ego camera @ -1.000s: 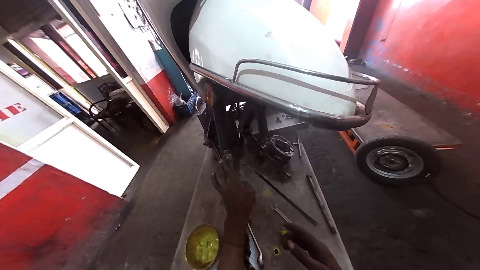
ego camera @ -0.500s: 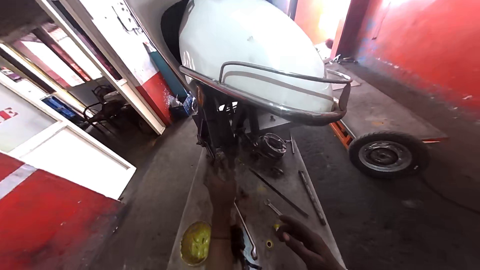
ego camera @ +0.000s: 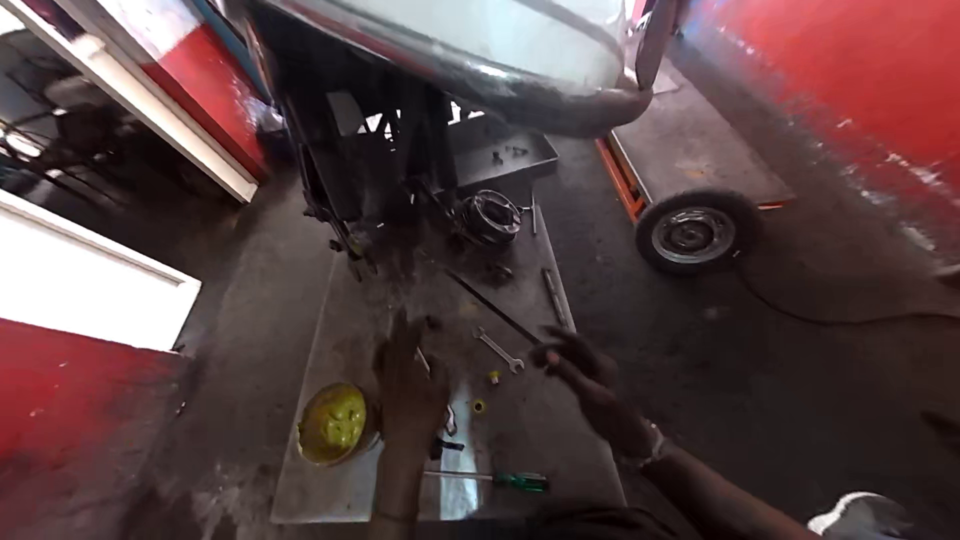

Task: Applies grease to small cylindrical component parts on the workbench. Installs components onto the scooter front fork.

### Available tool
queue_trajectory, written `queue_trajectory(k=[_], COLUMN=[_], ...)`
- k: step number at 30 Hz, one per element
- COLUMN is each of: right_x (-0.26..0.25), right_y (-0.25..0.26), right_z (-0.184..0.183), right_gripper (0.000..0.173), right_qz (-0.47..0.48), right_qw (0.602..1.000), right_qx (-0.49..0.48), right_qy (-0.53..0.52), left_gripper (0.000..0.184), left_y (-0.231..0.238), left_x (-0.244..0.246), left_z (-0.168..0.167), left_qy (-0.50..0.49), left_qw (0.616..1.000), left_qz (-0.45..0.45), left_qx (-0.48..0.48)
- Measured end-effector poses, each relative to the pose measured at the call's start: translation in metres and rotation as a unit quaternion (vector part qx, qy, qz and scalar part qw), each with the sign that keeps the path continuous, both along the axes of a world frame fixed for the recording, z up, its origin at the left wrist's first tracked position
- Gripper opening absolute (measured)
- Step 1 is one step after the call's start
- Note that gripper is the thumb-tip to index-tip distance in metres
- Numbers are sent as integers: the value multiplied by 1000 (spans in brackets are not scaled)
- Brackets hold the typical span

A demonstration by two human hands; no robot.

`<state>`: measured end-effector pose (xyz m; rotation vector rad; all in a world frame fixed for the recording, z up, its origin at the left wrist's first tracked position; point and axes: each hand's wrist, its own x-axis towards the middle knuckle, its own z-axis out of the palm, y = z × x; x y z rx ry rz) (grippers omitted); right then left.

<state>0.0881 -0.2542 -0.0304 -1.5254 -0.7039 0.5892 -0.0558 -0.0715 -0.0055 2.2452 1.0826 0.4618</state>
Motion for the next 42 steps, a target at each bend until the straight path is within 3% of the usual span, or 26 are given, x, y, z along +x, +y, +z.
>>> queue_trajectory(k=[2,4,9,13,17,20,24,27,31,34,38,42], right_x=[22,35,23,10,13,26,36,27,1,-23,-54,-68], right_y=[-5,-8,-9,5,28,37,41,40,39,37,32,28], right_z=[-1,-4,-16,-47,-55,-55,-58,-50,-30,-12,10,21], right_gripper=[43,39,42,47,48,47,51,55,52,50,57,60], right_qz=[-75,-115,-62,0,36,55,86,116,125,122,103,111], right_qw=[997,991,995,994,987,988,985,984,983,982,984,975], right_qx=[-5,-2,-31,-83,-120,-113,-111,-71,21,68,109,172], right_qy=[30,70,74,76,103,91,100,119,131,123,95,84], left_gripper=[63,58,53,52,53,52,69,74,39,30,27,13], left_y=[-25,-46,-64,-70,-67,-70,-68,-62,-45,-39,-38,-39], left_x=[-6,-1,19,28,55,60,51,34,10,-5,-24,-40], left_z=[-27,-52,-79,-100,-121,-129,-100,-67,-37,-19,1,26], left_qy=[42,81,173,137,180,106,-46,-196,-380,-405,-421,-459], left_qw=[991,982,977,989,982,992,984,943,827,781,781,771], left_qz=[39,25,-18,-23,-9,37,102,146,178,175,86,17], left_qx=[-121,-171,-120,-46,-61,-65,-139,-226,-374,-441,-453,-441])
